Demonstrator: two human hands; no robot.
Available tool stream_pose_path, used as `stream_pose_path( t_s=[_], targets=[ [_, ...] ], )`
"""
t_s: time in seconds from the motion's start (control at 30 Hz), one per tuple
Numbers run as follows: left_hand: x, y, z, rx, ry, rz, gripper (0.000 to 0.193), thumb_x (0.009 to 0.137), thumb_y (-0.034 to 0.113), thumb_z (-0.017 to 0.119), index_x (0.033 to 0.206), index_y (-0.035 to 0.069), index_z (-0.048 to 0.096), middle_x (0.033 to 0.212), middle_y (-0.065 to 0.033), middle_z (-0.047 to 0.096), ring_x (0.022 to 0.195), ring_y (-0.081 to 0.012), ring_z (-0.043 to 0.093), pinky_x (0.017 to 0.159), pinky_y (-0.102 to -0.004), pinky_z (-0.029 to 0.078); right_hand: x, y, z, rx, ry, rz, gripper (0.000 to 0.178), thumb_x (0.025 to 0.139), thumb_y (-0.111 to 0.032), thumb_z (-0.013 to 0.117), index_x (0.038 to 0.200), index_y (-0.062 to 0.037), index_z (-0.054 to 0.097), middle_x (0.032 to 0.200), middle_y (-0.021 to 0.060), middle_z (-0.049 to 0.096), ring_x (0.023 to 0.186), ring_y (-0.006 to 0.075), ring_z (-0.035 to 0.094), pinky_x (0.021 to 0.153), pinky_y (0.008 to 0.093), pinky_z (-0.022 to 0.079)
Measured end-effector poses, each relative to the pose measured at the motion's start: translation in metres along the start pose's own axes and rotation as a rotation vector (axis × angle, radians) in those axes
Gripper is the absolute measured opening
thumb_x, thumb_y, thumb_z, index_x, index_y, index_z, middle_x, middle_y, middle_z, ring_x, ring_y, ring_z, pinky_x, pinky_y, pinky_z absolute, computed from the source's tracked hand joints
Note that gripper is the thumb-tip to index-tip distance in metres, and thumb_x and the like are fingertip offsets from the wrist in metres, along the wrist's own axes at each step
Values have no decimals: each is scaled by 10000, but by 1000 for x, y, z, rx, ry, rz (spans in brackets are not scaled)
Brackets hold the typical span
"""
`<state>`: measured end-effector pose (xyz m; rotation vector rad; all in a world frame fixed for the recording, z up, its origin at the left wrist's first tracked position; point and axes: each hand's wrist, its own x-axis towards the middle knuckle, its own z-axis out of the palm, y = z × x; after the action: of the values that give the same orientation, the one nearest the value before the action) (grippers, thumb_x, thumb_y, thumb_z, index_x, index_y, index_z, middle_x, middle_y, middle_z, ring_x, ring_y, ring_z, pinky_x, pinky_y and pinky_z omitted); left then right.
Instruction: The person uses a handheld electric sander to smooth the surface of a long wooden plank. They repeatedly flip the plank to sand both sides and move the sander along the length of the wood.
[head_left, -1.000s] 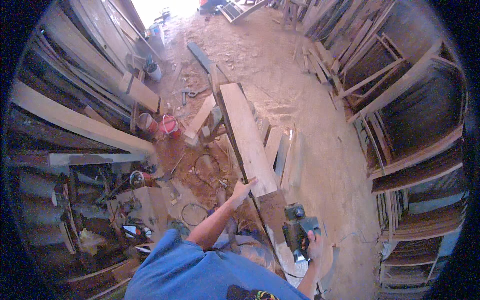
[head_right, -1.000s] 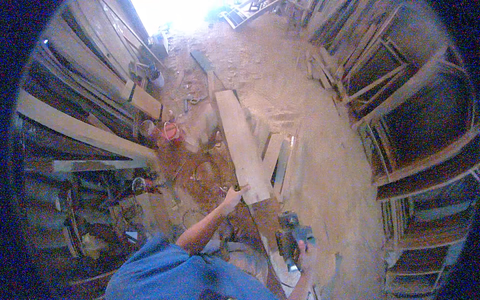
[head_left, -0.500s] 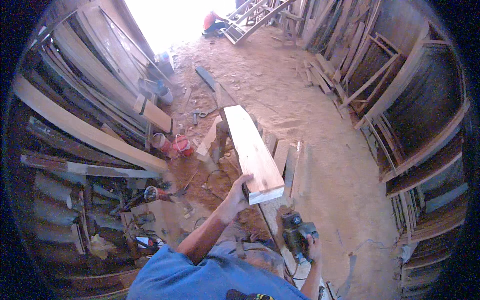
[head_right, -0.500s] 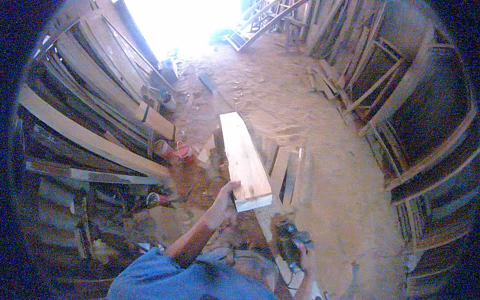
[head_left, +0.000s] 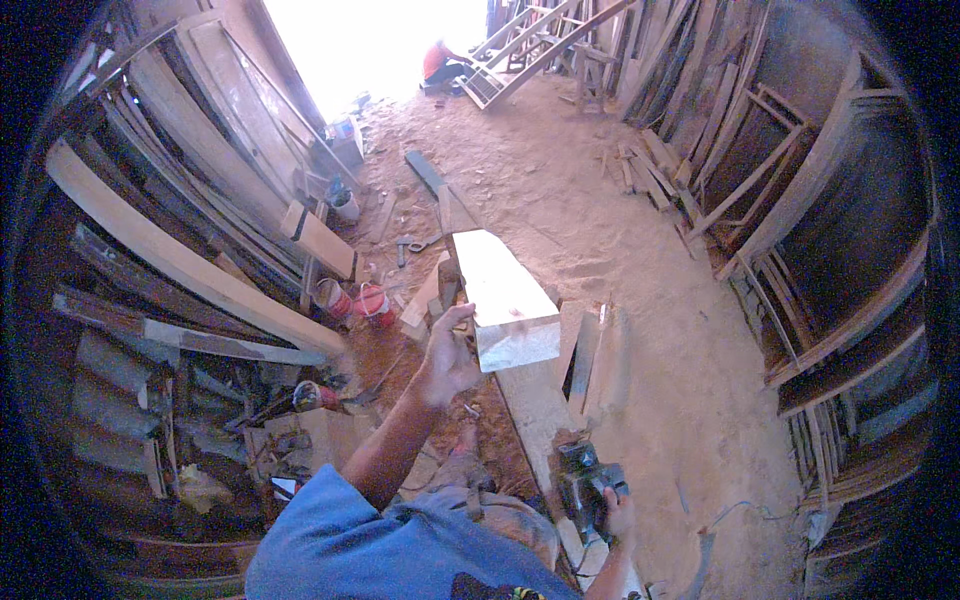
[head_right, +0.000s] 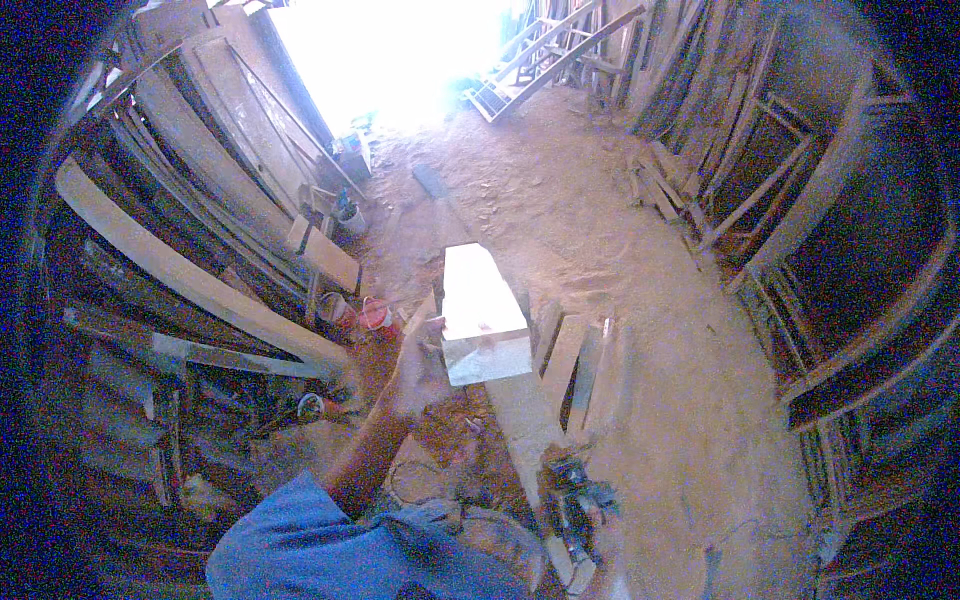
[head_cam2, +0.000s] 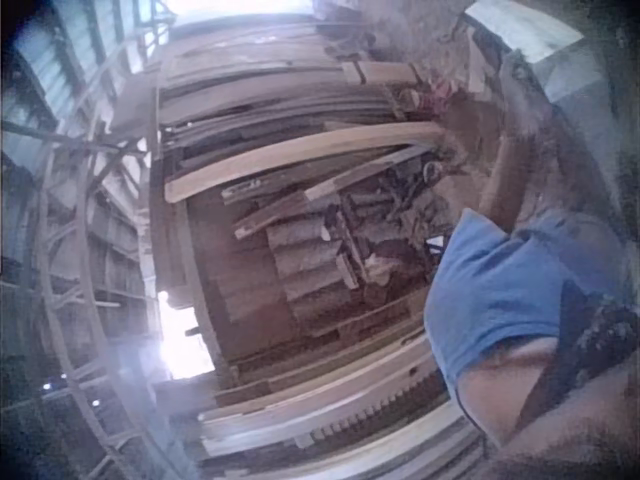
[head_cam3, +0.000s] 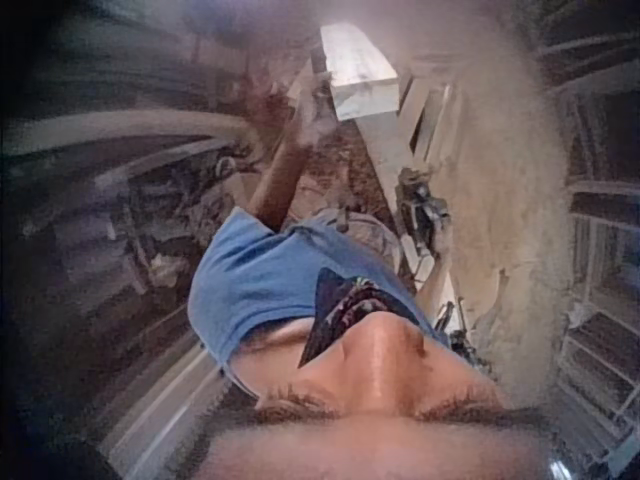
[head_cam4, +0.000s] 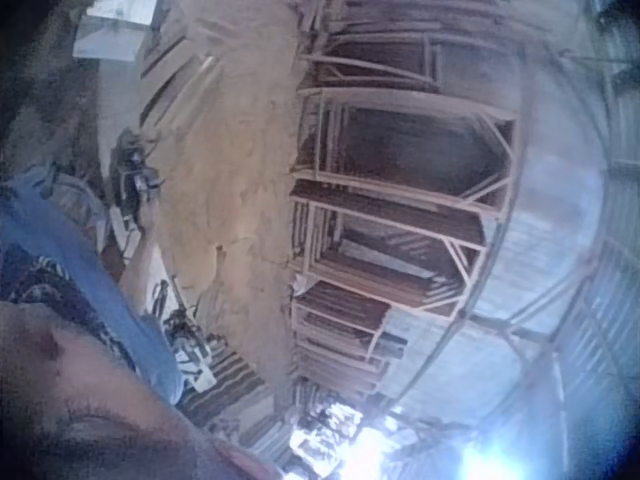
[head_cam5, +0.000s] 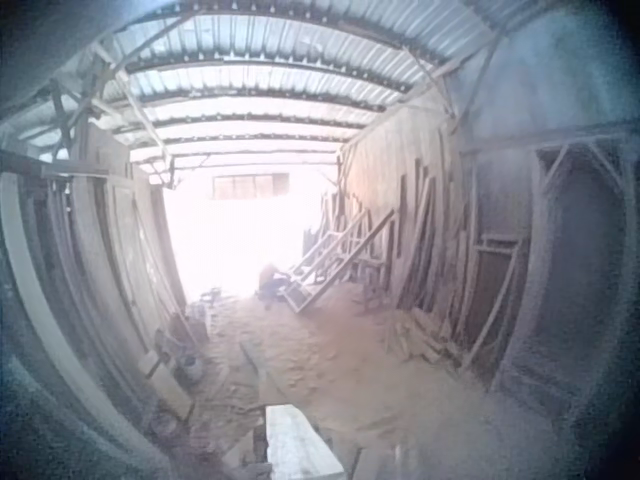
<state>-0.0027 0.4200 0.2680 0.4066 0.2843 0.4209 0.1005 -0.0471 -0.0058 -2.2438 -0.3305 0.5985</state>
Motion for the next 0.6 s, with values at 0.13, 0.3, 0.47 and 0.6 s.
stream_pose_path(
  t_s=[0.13, 0.3, 0.47, 0.6],
  targets=[
    [-2, 20, -3, -89, 63, -45, 653, 922, 376, 553, 1393, -65, 454, 1355, -240, 575, 1227, -391, 587, 1098, -529, 423, 10, 43, 22, 100, -56, 74, 414, 1000, -431, 570, 1014, -33, 684, 659, 19, 596, 500, 126, 551, 459, 300, 436],
    [13, 17, -16, -156, 60, -100, 680, 891, 341, 597, 1390, -90, 430, 1336, -266, 566, 1244, -403, 573, 1115, -542, 412, 1, 15, 7, 125, -17, 53, 435, 1001, -437, 561, 1037, -21, 685, 708, 49, 631, 562, 161, 588, 523, 336, 472],
    [10, 17, -7, -75, 88, -30, 656, 914, 351, 560, 1390, -85, 439, 1343, -263, 564, 1252, -407, 565, 1117, -537, 413, -20, -51, -3, 95, 61, -25, 556, 981, -506, 550, 1088, 23, 682, 827, 124, 691, 787, 259, 646, 744, 411, 502],
    [6, 13, 5, -89, 5, 7, 598, 907, 333, 617, 1345, -59, 502, 1283, -226, 621, 1154, -396, 620, 1037, -516, 486, -23, -68, -17, 202, -110, 128, 569, 977, -514, 547, 1114, 20, 685, 933, 153, 702, 862, 290, 649, 814, 426, 497]
  ],
)
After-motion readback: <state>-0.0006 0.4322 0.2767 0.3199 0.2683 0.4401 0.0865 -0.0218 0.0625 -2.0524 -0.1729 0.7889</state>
